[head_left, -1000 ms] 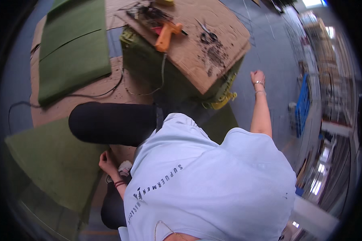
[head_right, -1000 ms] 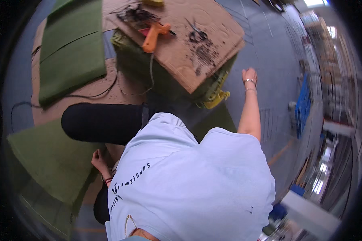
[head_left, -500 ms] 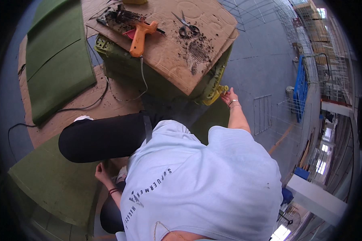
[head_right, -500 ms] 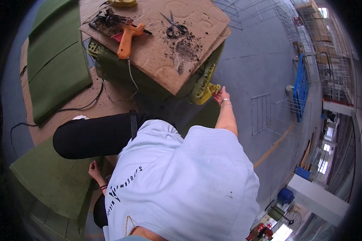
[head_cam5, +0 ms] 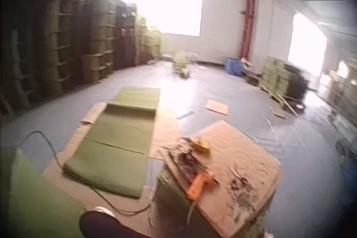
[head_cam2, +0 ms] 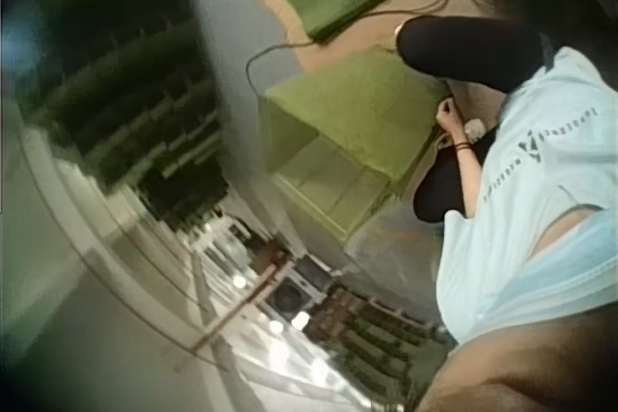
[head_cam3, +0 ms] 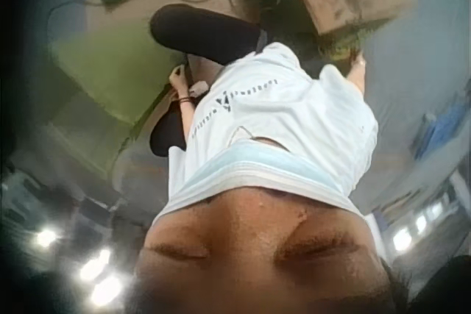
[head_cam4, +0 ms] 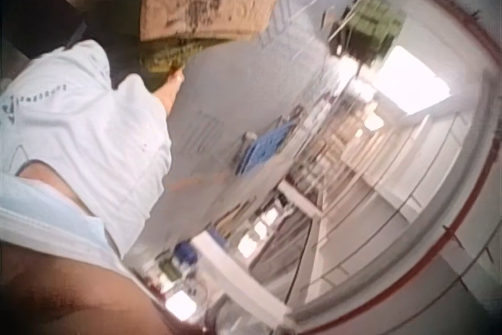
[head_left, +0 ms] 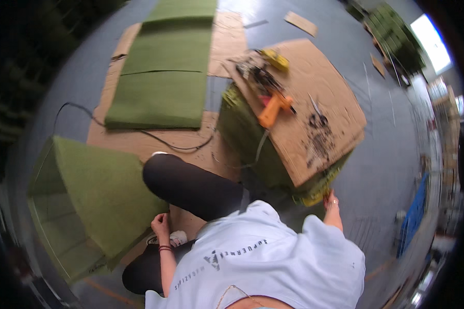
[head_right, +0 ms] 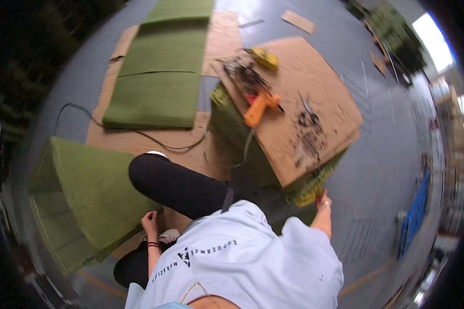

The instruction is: Applying hot glue to green foam covers and wrapping them around a wire mesh frame to assemble industrial cushions.

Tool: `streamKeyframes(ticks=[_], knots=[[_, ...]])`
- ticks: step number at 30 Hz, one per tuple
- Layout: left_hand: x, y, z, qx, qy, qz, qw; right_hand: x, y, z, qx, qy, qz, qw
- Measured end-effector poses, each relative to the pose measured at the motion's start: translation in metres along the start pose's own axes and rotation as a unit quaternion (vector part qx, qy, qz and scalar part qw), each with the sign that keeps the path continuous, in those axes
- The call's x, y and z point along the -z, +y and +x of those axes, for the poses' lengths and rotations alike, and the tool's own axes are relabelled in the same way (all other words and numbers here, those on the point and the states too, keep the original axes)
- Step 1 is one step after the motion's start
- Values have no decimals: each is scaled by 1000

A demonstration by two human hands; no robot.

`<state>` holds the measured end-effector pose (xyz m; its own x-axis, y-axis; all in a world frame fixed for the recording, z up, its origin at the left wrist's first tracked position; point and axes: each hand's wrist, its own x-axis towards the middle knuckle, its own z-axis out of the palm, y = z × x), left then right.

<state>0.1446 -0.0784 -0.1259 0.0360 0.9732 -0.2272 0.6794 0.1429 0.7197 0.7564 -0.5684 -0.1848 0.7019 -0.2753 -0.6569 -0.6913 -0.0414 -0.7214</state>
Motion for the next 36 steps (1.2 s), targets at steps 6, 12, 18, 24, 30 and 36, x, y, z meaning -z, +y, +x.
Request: streamKeyframes(ticks=[6,12,18,24,30,36], knots=[[0,25,-8,-5,21,-72,997,64,-59,48,205,300,-598,714],[27,96,-29,-49,68,-48,995,-80,-214,-15,447,-25,-131,885],[80,232,-36,-329,143,-28,933,-400,-241,-317,419,-569,-7,708],[122,310,-40,-418,240,126,867,-451,-59,-637,181,-839,-144,492],[144,286,-48,-299,305,213,879,-374,-3,-686,319,-906,-72,270],[161,295,-50,-343,386,-19,856,-313,9,-656,0,-941,-150,302]])
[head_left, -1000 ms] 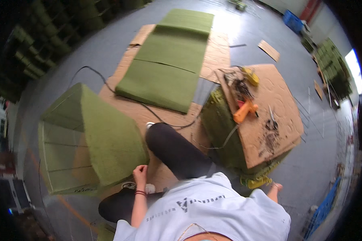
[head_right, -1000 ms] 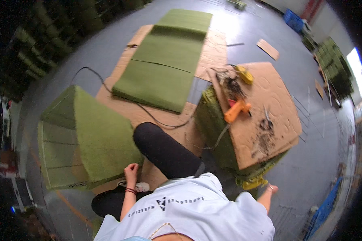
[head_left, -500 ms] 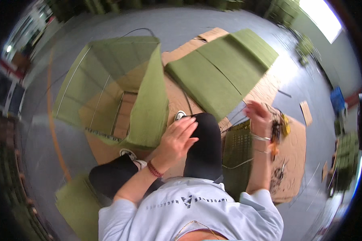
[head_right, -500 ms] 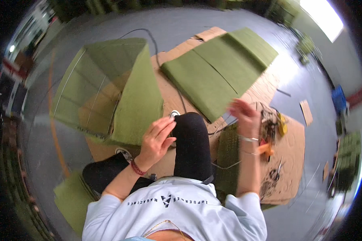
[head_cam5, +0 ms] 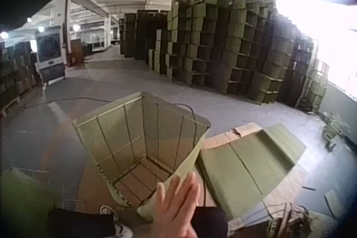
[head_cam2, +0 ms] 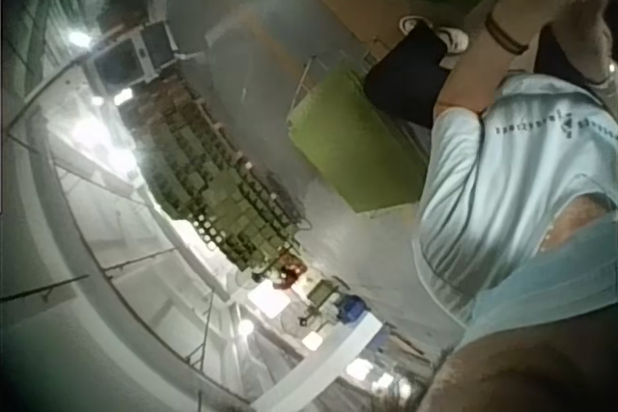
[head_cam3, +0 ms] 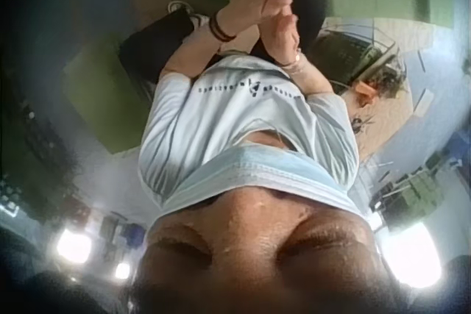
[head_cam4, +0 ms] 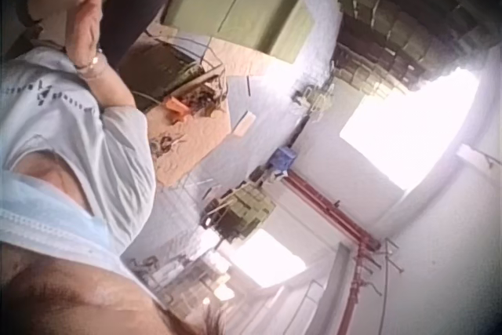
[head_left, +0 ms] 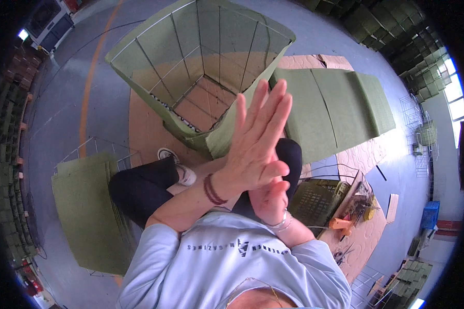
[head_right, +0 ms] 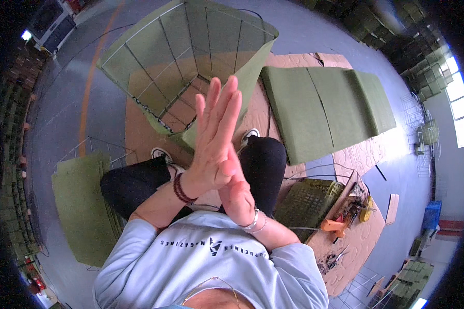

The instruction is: Applying hot glue to green foam covers and wrapping them around a wire mesh frame to assemble industrial cushions.

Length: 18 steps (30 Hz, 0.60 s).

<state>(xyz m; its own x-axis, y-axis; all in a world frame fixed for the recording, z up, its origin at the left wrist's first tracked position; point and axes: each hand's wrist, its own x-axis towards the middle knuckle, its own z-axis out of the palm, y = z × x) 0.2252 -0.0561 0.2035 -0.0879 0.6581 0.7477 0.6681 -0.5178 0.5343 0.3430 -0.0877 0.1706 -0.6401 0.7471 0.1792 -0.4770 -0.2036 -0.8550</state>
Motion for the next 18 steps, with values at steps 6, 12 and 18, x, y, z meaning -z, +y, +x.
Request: streamKeyframes(ticks=[6,12,18], knots=[[-34,41,-60,-91,-85,-139,982,-13,-56,81,217,0,2,976],[35,8,-2,-118,1,23,993,-26,22,60,447,-136,8,884],[56,-23,-109,-89,7,55,994,34,25,18,318,-176,-527,768]])
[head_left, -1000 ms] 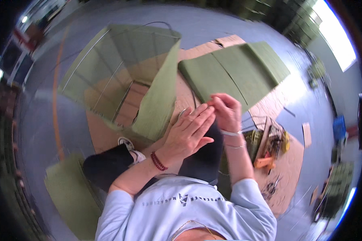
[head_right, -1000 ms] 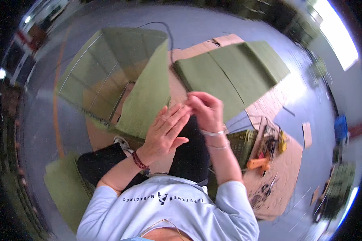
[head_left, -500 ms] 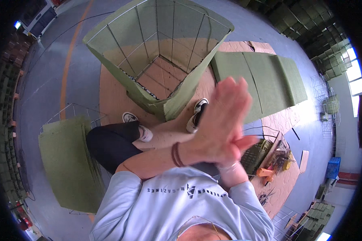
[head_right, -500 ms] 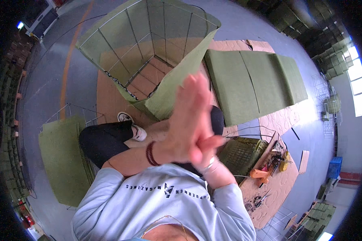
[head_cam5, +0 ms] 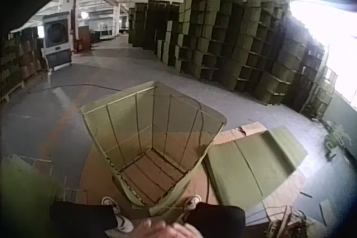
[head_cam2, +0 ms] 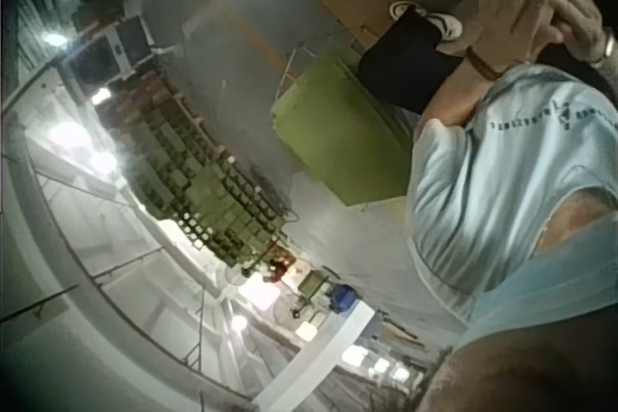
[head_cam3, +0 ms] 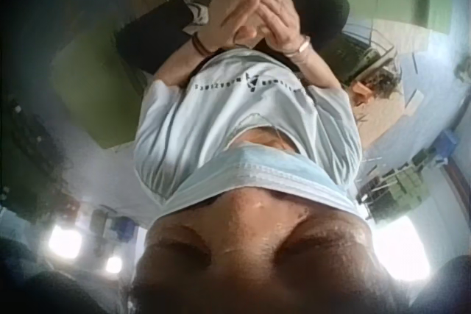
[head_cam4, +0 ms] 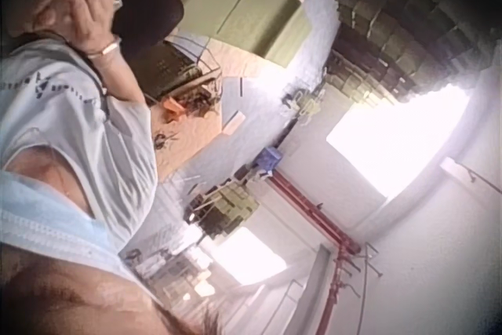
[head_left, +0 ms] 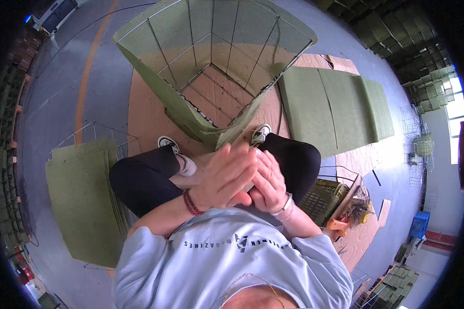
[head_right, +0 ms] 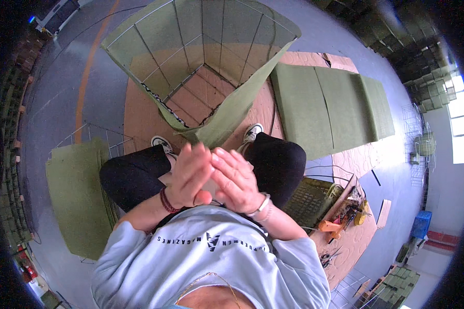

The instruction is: Applying hot glue to green foam covers and wrapping them around a wire mesh frame to assemble industrial cushions.

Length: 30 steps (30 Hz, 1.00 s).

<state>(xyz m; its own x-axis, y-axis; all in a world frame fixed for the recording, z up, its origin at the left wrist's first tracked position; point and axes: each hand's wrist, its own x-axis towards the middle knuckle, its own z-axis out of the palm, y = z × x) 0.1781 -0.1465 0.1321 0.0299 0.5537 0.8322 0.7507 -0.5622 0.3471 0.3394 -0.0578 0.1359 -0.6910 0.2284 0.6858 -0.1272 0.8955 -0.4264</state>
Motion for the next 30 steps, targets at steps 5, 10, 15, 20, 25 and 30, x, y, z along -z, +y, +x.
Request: streamKeyframes(ticks=[5,10,15,20,25,30], knots=[[18,-31,-29,-23,-104,169,980,-3,28,-3,-21,-84,-123,989],[17,-55,-25,-47,-86,221,970,-17,47,18,62,-85,-166,981],[20,-58,-21,-62,-75,221,970,-21,55,28,63,-82,-170,980],[17,-63,-19,-71,-62,215,972,-21,60,35,68,-90,-177,978],[15,-66,-19,-67,-47,208,975,-21,60,39,62,-74,-165,982],[18,-68,-14,-54,-26,217,974,-20,64,46,97,-74,-177,977]])
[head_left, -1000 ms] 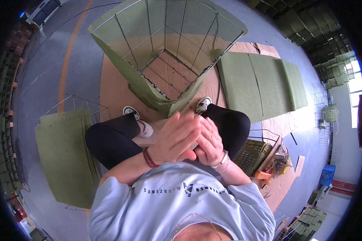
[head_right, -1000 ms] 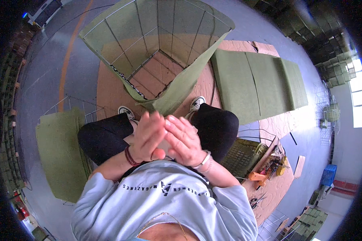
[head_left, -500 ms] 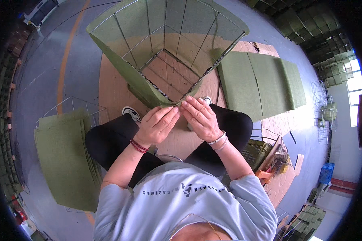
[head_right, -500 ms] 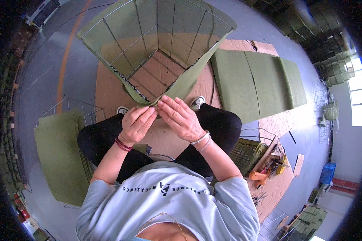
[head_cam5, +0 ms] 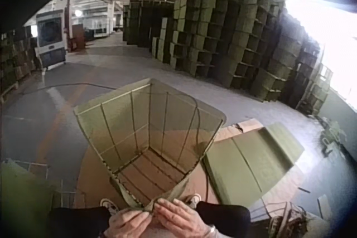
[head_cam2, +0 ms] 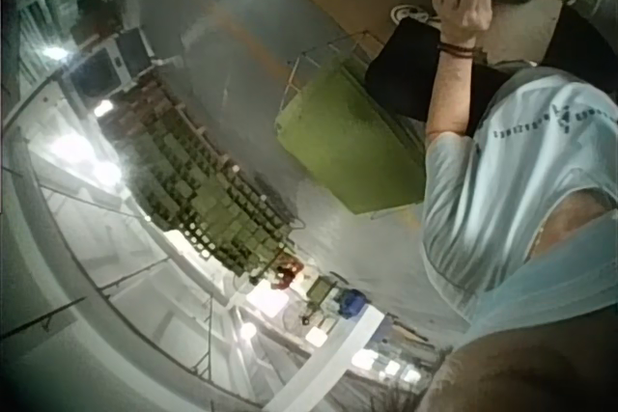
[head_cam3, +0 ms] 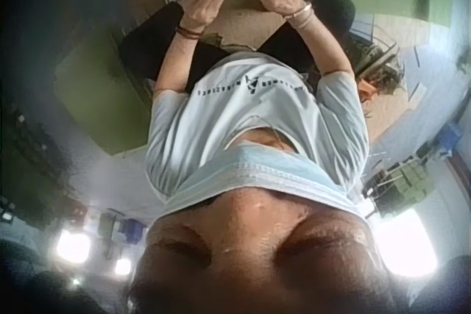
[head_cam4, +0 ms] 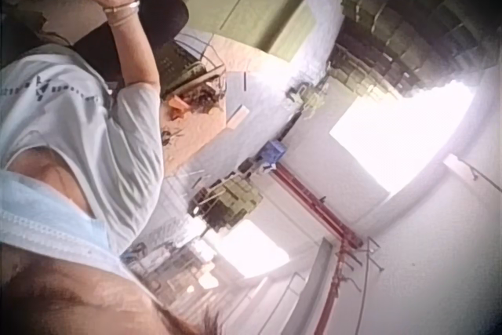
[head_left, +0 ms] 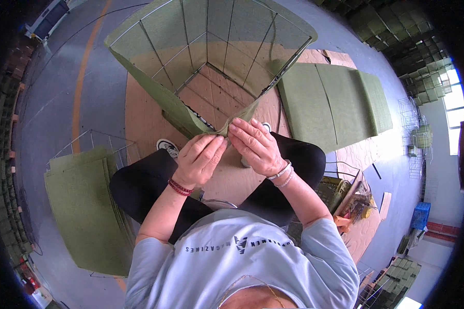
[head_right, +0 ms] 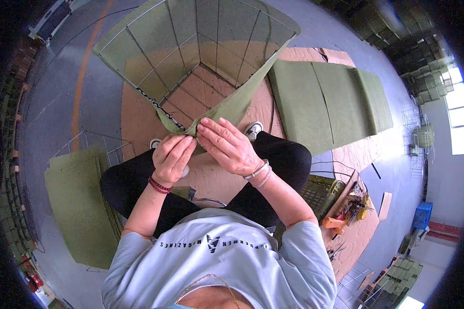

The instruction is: Applying hot glue to green foam covers and wrapping them around a wire mesh frame to assemble industrial cushions.

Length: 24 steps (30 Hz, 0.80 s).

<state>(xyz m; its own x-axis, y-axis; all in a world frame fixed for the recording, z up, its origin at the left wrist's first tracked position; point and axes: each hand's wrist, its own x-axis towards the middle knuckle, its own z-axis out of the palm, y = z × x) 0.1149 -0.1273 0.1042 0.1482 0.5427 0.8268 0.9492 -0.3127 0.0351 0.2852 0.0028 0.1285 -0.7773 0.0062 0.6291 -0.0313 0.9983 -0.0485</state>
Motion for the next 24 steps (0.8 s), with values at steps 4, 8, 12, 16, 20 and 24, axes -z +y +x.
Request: streamKeyframes(ticks=[4,8,12,16,20,24], knots=[[1,1,4,4,5,8,1000,2,3,7,4,0,0,1000],[-2,0,9,26,26,39,999,9,6,20,14,-10,28,999],[7,2,19,72,-41,23,996,19,15,34,27,-50,73,996],[17,-1,32,61,-88,22,994,27,30,52,63,-100,136,984],[29,-11,54,48,-139,-16,989,31,40,70,98,-167,164,967],[35,-17,68,42,-190,-44,980,27,48,78,93,-199,198,955]])
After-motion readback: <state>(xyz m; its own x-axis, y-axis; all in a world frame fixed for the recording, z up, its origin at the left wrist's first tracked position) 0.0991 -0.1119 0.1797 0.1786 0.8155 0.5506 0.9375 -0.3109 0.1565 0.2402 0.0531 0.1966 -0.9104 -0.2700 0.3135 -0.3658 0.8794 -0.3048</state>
